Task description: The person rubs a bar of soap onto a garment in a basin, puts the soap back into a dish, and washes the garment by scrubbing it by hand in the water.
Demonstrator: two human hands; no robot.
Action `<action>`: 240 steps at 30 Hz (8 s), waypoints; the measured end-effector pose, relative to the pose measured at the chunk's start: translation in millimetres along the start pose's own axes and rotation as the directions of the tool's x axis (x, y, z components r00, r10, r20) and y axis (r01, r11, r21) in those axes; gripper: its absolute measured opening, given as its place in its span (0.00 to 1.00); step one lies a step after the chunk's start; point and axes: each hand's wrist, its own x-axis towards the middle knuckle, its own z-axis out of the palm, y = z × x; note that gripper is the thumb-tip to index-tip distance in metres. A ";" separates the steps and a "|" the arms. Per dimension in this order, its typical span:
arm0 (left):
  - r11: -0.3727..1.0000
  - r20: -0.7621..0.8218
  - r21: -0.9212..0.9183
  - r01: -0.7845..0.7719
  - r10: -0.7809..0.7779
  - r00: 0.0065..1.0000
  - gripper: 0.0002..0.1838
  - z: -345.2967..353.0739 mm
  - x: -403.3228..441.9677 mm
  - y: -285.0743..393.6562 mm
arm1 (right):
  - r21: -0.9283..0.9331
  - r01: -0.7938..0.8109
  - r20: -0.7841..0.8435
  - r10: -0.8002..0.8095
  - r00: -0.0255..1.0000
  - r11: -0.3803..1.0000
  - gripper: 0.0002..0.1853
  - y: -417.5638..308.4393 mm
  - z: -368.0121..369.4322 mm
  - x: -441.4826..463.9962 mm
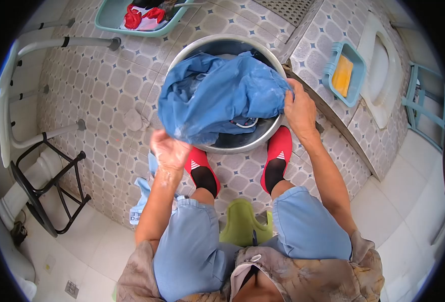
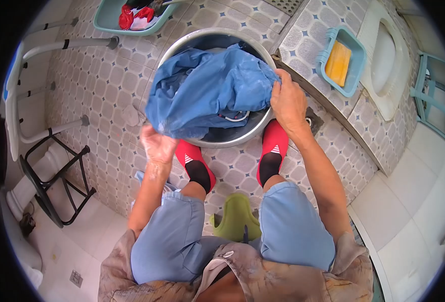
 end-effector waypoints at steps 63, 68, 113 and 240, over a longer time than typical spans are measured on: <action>0.949 0.084 0.313 -0.026 -0.001 0.997 0.22 72.8 109.9 -57.8 | 0.150 0.683 -0.221 -0.649 0.728 0.715 0.34 -120.2 13.1 3.1; 0.945 0.054 0.326 -0.032 0.015 0.998 0.22 62.7 96.2 -62.2 | 0.020 0.404 -0.301 -0.380 0.875 0.915 0.31 -97.6 25.7 60.7; -0.558 0.314 0.643 -0.525 -0.433 0.845 0.31 90.0 13.6 -34.1 | 0.467 0.377 0.379 -0.566 0.732 0.800 0.34 -54.4 -24.4 24.6; 0.946 0.001 0.325 0.015 -0.016 1.000 0.30 74.3 106.6 -23.3 | 0.722 0.290 0.540 -0.773 0.332 0.629 0.41 -134.9 -42.6 -41.8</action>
